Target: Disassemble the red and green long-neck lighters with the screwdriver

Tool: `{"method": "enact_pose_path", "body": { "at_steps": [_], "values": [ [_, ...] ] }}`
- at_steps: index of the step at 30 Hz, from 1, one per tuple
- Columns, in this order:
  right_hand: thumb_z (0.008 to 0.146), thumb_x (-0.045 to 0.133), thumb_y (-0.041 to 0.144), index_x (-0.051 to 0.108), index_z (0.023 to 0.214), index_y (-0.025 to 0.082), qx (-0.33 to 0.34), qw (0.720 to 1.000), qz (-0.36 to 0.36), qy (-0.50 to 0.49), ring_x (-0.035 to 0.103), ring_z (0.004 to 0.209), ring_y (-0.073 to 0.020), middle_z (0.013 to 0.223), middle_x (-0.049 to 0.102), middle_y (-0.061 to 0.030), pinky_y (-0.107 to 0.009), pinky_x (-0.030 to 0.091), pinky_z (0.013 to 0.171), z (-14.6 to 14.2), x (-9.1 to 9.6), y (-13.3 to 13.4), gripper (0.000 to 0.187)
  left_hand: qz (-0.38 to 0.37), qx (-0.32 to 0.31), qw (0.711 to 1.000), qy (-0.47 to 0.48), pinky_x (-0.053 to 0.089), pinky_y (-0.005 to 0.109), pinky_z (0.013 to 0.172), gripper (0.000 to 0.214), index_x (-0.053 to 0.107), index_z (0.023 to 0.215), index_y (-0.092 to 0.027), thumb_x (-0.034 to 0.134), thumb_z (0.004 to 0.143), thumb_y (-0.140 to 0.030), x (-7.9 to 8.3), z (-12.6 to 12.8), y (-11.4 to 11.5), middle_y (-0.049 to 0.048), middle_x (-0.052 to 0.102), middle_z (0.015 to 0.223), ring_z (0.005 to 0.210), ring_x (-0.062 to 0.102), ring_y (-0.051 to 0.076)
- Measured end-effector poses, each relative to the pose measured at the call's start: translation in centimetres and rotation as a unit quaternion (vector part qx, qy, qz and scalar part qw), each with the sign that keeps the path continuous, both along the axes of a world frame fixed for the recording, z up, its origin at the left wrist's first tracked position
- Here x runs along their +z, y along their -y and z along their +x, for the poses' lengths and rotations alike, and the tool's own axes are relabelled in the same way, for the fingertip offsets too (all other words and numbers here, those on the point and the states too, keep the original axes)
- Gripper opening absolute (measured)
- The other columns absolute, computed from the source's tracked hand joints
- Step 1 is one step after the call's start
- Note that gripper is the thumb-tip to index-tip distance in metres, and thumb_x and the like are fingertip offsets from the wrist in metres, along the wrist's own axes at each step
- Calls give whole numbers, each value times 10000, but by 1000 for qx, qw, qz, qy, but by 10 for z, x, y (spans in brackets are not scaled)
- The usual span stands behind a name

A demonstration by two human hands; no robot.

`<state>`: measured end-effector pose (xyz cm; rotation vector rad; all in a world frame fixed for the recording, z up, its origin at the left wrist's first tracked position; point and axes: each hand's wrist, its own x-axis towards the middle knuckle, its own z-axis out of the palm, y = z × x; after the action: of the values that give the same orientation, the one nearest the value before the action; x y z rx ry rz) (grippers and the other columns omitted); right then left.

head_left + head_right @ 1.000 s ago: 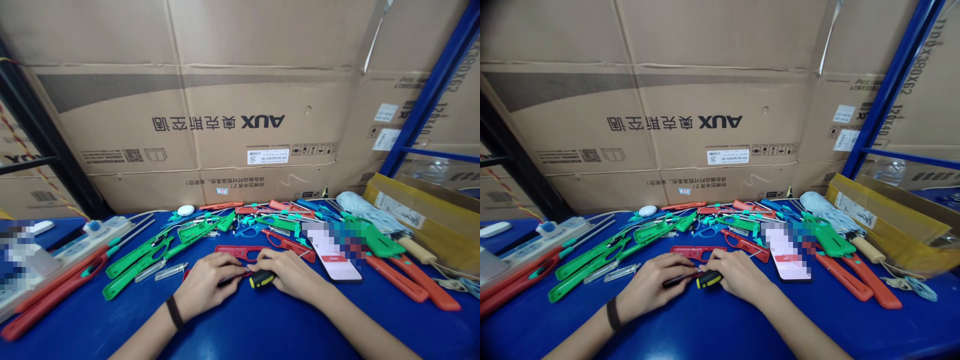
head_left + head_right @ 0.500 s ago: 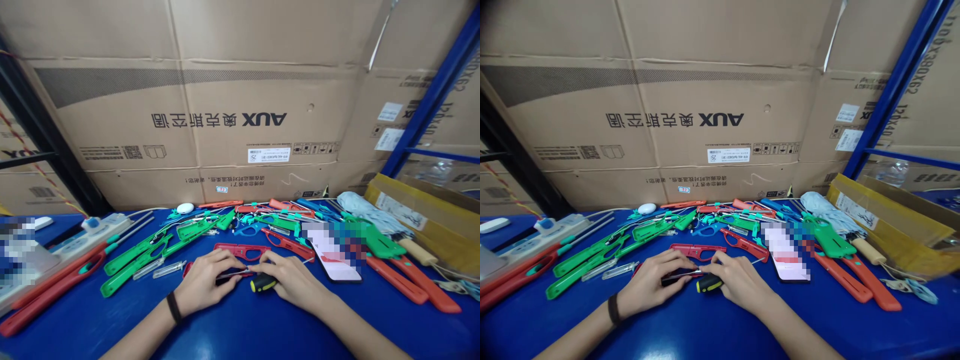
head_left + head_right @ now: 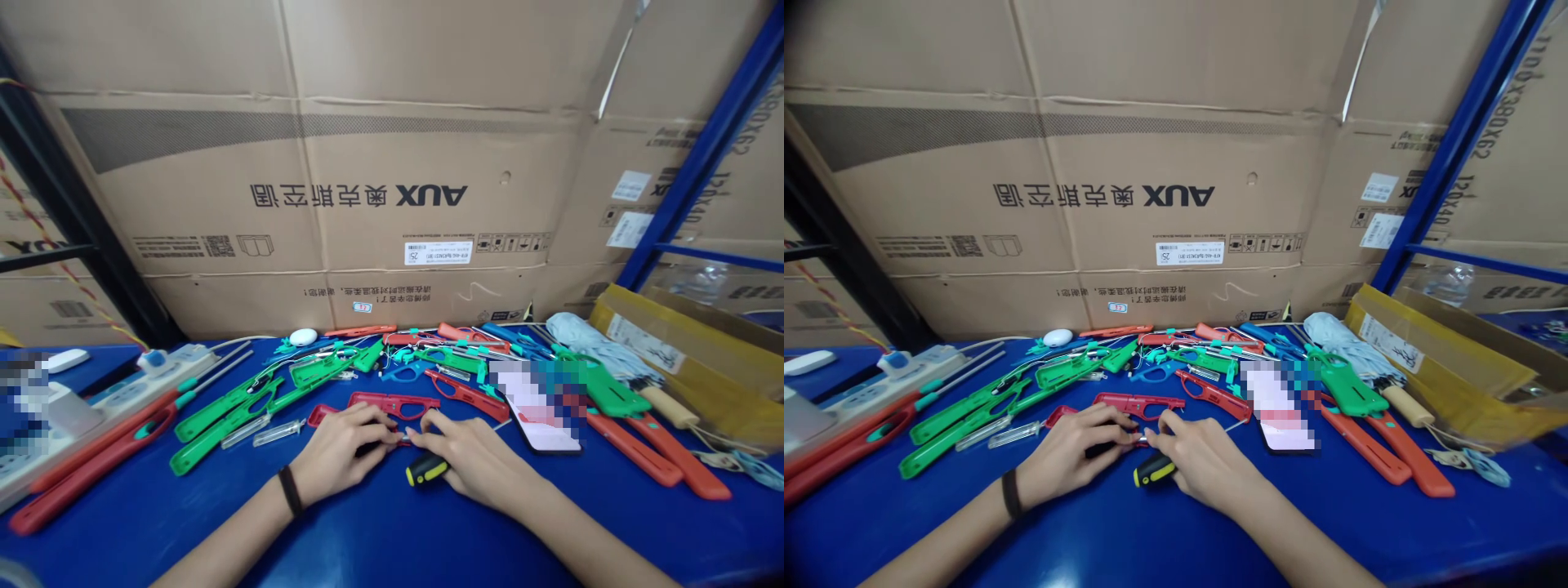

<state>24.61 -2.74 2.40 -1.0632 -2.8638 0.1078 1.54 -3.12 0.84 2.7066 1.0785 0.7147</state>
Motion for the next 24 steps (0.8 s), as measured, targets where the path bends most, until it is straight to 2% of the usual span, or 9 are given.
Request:
{"method": "enact_pose_path", "body": {
  "at_steps": [4, 9, 13, 17, 24],
  "values": [
    [730, 472, 51, 507, 1277, 250, -22, 1000, 7, 0, 645, 864, -208, 1157, 571, -50, -277, 465, 688, -2, 2, 5, 584, 3, 6, 1000, 7, 494, 250, 786, 196, 680, 976, -283, 504, 908, -230, -1, -1, 2, 2, 674, 1030, 926, 629, 148],
    [720, 459, 53, 532, 1240, 291, -44, 997, -21, -52, 645, 876, -187, 1188, 568, 5, -269, 463, 725, 1, 0, 7, 576, 13, 31, 999, 21, 507, 252, 784, 220, 685, 1026, -311, 526, 895, -234, -5, 0, 5, -2, 687, 1033, 917, 644, 152],
    [709, 460, 50, 547, 1203, 254, -40, 999, -8, -20, 654, 792, -185, 1137, 590, -12, -266, 445, 638, -3, 1, 8, 541, 0, 48, 998, 32, 511, 249, 784, 194, 702, 978, -308, 559, 873, -232, -5, 2, 5, -9, 694, 1003, 900, 652, 148],
    [704, 445, 19, 586, 1101, 222, -42, 999, -13, -8, 653, 798, -178, 1093, 614, -14, -248, 419, 609, -8, 3, 8, 467, -7, 41, 999, 27, 511, 243, 779, 190, 705, 942, -284, 539, 880, -215, -3, 4, 7, -2, 691, 987, 895, 646, 144],
    [696, 440, 11, 570, 1084, 222, -63, 997, -27, -42, 644, 852, -176, 1088, 617, -14, -239, 407, 630, -6, -3, 6, 461, 23, 24, 999, 22, 514, 254, 784, 211, 701, 953, -270, 505, 898, -215, -4, 2, 10, 15, 694, 1008, 899, 641, 154]
  ]
}}
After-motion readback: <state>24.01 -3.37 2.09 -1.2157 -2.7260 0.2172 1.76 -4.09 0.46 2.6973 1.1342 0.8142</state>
